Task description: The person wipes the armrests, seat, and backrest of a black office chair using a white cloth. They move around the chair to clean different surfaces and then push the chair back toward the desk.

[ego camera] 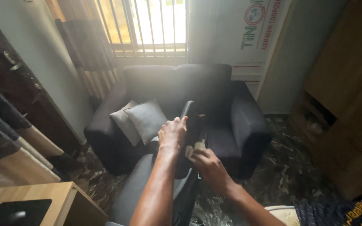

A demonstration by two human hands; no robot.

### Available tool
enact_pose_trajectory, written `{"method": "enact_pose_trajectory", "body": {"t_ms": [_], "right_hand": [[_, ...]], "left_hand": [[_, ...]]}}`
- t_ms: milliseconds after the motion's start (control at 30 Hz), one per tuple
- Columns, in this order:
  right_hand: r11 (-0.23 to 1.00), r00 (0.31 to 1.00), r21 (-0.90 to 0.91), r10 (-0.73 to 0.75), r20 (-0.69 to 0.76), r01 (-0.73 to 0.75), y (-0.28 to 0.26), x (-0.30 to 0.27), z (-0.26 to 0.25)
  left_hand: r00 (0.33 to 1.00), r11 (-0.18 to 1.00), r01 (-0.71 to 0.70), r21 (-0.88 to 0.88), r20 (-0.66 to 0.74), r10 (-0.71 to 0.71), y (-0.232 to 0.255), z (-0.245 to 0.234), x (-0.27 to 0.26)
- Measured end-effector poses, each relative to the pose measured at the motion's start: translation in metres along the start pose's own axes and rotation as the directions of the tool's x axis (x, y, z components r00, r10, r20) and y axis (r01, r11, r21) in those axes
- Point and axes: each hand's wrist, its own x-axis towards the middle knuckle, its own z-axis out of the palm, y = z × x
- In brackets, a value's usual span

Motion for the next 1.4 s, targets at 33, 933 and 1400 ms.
{"method": "enact_pose_trajectory", "body": {"t_ms": [33,933,1400], "right_hand": [[1.000,1.000,0.005,-0.004,0.005,0.004,0.000,-0.002,-0.006],[0.485,0.740,0.827,0.660,-0.131,-0.285,0.045,-0.086,0.057],[0.835,0.835,0.039,0.547,0.060,-0.549,0.165,-0.031,0.070]], "left_hand": [[1.000,1.000,0.008,0.000,-0.002,-0.008,0.003,0.001,-0.001],[0.998,0.993,0.030,0.115,0.043,-0.035,0.009,0.003,0.006],[0.999,0.990,0.012,0.144,0.041,-0.018,0.011,0.007,0.004]]}}
